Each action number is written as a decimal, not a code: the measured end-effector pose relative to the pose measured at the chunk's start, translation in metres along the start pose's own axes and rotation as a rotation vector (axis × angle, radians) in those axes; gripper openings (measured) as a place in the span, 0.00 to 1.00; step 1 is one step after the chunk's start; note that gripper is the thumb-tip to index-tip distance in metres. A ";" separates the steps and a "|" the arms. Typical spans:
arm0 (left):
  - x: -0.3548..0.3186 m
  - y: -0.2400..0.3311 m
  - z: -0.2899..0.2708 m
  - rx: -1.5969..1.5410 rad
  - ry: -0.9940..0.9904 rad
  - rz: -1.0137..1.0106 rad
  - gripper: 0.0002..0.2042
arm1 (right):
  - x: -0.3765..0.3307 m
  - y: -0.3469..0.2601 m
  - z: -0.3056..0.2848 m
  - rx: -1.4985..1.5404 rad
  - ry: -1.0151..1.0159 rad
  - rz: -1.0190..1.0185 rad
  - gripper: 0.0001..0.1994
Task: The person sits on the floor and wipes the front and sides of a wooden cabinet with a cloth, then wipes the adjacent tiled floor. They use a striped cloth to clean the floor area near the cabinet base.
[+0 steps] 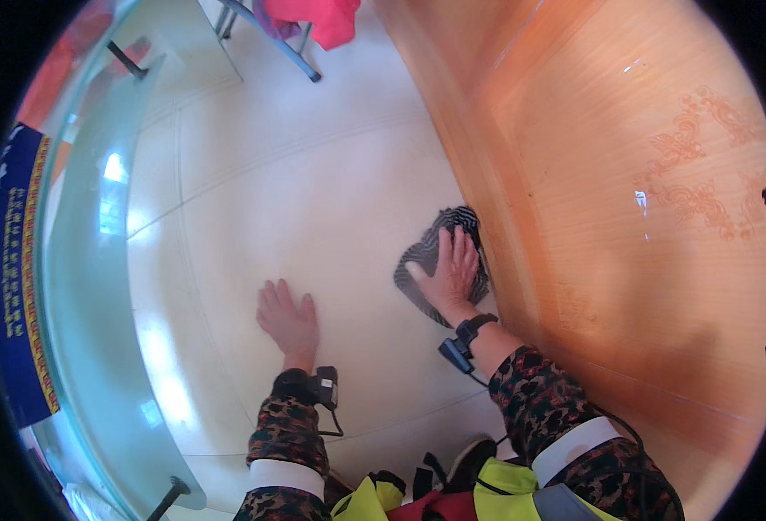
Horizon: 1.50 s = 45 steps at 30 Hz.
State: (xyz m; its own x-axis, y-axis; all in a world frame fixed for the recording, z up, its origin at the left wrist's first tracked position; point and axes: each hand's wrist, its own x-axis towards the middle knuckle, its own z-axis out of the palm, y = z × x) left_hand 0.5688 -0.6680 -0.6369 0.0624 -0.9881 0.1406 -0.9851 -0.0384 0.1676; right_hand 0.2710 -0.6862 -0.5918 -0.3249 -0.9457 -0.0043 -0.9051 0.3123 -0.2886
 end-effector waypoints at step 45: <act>-0.241 0.071 -0.084 0.060 0.022 -0.221 0.31 | 0.051 0.042 -0.072 0.330 0.233 -0.238 0.22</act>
State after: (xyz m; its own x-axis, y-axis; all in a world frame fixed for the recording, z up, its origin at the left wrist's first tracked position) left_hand 0.4968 -0.4199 -0.5773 0.2804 -0.9512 0.1284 -0.9548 -0.2628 0.1388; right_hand 0.1969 -0.7150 -0.5353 -0.2065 -0.9302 0.3034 -0.8383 0.0083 -0.5451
